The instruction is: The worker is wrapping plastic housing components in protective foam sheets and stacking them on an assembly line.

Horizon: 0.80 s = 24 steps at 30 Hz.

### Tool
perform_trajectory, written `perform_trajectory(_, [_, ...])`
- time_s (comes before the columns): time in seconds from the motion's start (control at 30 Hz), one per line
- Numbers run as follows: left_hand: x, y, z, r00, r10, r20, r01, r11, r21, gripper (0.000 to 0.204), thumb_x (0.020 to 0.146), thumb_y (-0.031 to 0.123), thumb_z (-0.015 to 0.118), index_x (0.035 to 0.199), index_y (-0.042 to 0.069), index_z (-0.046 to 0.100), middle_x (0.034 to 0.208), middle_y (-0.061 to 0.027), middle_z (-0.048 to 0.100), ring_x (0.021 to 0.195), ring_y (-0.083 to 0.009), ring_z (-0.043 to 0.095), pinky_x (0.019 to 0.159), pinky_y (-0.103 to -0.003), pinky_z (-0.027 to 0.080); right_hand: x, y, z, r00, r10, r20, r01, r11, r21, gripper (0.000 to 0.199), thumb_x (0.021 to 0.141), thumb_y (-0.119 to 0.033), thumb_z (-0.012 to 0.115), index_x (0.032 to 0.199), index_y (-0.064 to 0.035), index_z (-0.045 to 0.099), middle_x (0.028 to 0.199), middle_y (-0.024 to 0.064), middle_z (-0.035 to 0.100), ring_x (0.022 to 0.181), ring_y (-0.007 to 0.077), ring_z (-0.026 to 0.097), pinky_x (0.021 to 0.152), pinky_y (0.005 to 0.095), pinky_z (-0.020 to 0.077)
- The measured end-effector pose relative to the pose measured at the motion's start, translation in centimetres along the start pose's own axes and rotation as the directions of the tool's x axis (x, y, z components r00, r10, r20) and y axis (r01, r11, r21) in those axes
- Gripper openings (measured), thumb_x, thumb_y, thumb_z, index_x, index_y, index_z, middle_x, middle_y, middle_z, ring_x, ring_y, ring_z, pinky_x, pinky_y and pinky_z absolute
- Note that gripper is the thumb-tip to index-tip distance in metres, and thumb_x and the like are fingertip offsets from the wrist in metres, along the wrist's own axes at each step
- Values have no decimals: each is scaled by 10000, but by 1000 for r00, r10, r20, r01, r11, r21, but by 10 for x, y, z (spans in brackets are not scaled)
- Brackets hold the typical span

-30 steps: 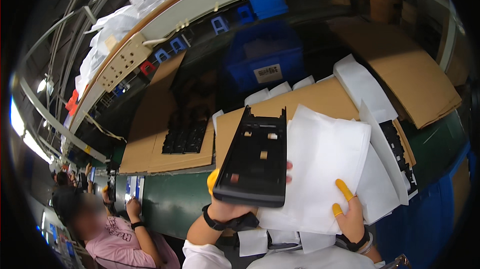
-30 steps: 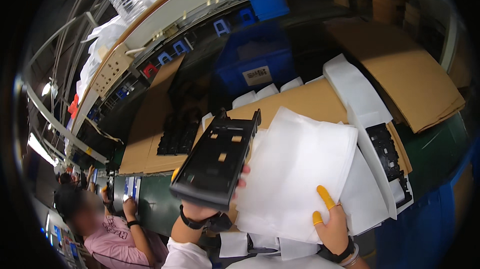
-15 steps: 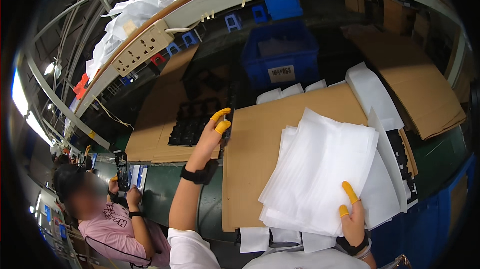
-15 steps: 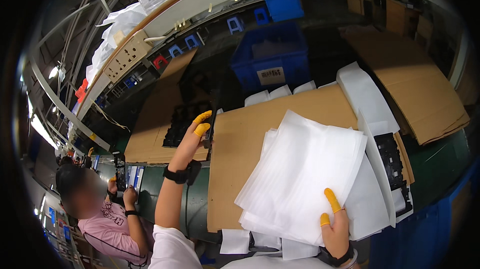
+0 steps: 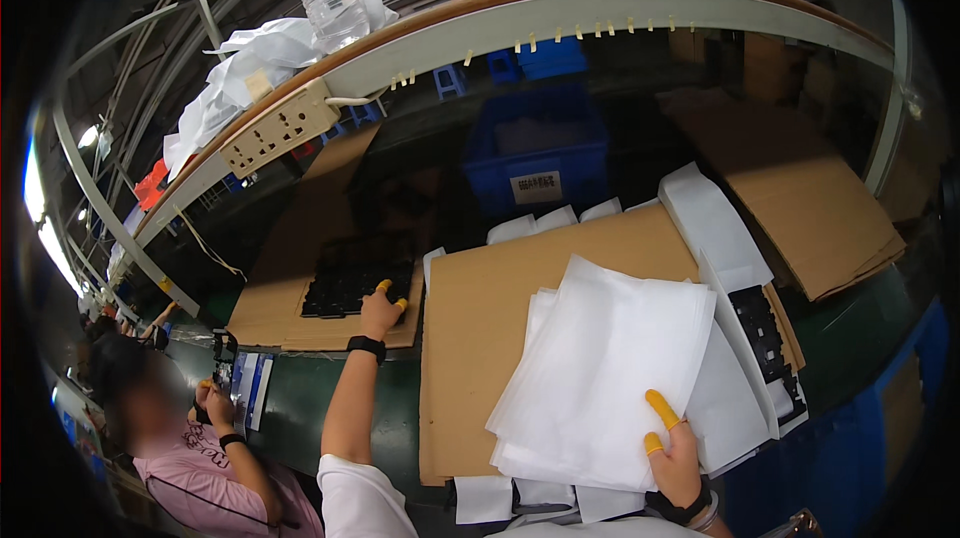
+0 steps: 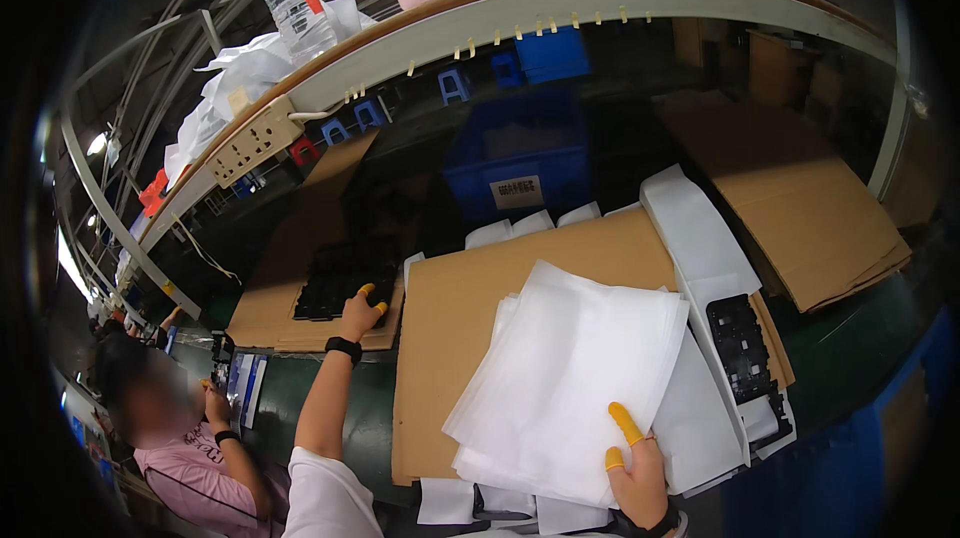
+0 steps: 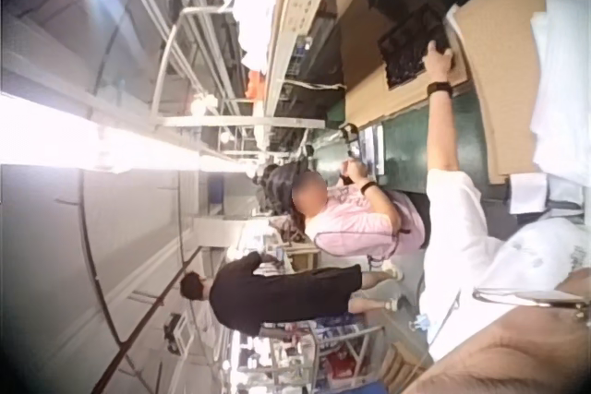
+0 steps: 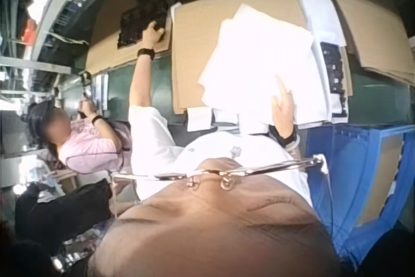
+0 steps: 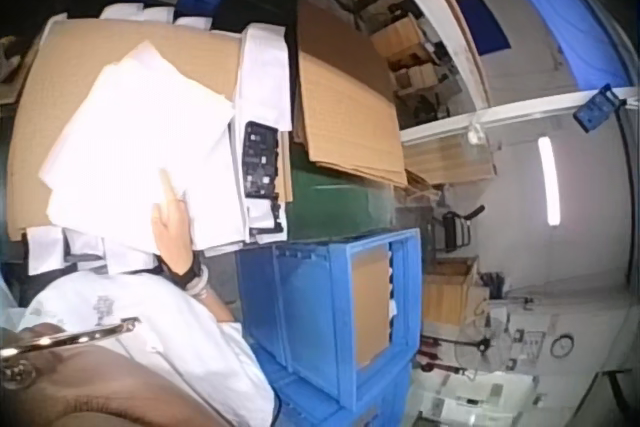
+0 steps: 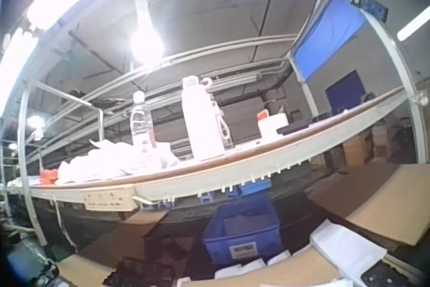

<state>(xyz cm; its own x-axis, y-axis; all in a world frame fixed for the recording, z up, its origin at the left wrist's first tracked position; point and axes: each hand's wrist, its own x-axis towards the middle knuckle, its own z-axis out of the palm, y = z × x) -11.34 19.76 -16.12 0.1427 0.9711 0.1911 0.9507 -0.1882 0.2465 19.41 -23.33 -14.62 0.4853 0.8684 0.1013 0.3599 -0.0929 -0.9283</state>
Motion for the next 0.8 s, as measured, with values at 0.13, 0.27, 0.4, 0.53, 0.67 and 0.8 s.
perform_trajectory(0.13, [0, 64, -28, 950, 271, -154, -304, 915, -267, 503, 812, 240, 585, 1228, -5, 444, 1174, -294, 452, 1121, -391, 437, 936, -390, 372, 5, 7, 0, 998, -65, -22, 64, 998, -24, 462, 738, -7, 494, 1195, 58, 471, 1112, 255, 517, 968, 375, 505, 909, 365, 384])
perform_trajectory(0.27, [-76, 219, -109, 680, 715, 166, -486, 609, -627, 399, 842, 172, 554, 1199, 10, 477, 1178, -193, 493, 1075, -305, 489, 943, -347, 365, 7, 6, -1, 990, -136, 26, 138, 982, -131, 449, 762, -41, 516, 1207, 11, 485, 953, 239, 530, 835, 325, 509, 782, 358, 423])
perform_trajectory(0.4, [-134, 311, -87, 199, 976, 86, -903, 216, -372, 433, 781, 171, 607, 1172, 12, 506, 1235, -202, 437, 1150, -339, 408, 958, -402, 342, 2, 12, 2, 988, -46, 150, 65, 990, -127, 439, 778, -81, 541, 1203, 14, 485, 837, 198, 507, 762, 303, 491, 673, 360, 413])
perform_trajectory(0.53, [-174, 368, -56, -14, 995, -100, -949, -45, -313, 475, 691, 162, 670, 1120, -2, 546, 1373, -175, 286, 1263, -358, 270, 1006, -487, 257, 1, 18, 9, 982, -141, 122, 156, 981, -118, 388, 772, -108, 558, 1123, 49, 509, 775, 185, 477, 730, 307, 478, 641, 367, 397])
perform_trajectory(0.67, [-191, 393, -50, -186, 981, 47, -942, -165, -291, 438, 595, 151, 716, 984, -21, 613, 1419, -151, 225, 1317, -326, 196, 1027, -553, 188, -1, 20, 6, 978, -102, 183, 124, 986, -111, 334, 767, -122, 565, 1042, 62, 522, 822, 203, 470, 709, 305, 469, 629, 377, 391])
perform_trajectory(0.8, [-186, 380, -24, -246, 877, 413, -943, -119, -311, 412, 591, 112, 698, 980, 4, 611, 1382, -154, 298, 1319, -289, 217, 1030, -542, 202, 3, 27, 7, 974, -156, 162, 172, 981, -87, 360, 775, -127, 550, 1082, 59, 514, 846, 210, 470, 716, 312, 477, 645, 385, 402])
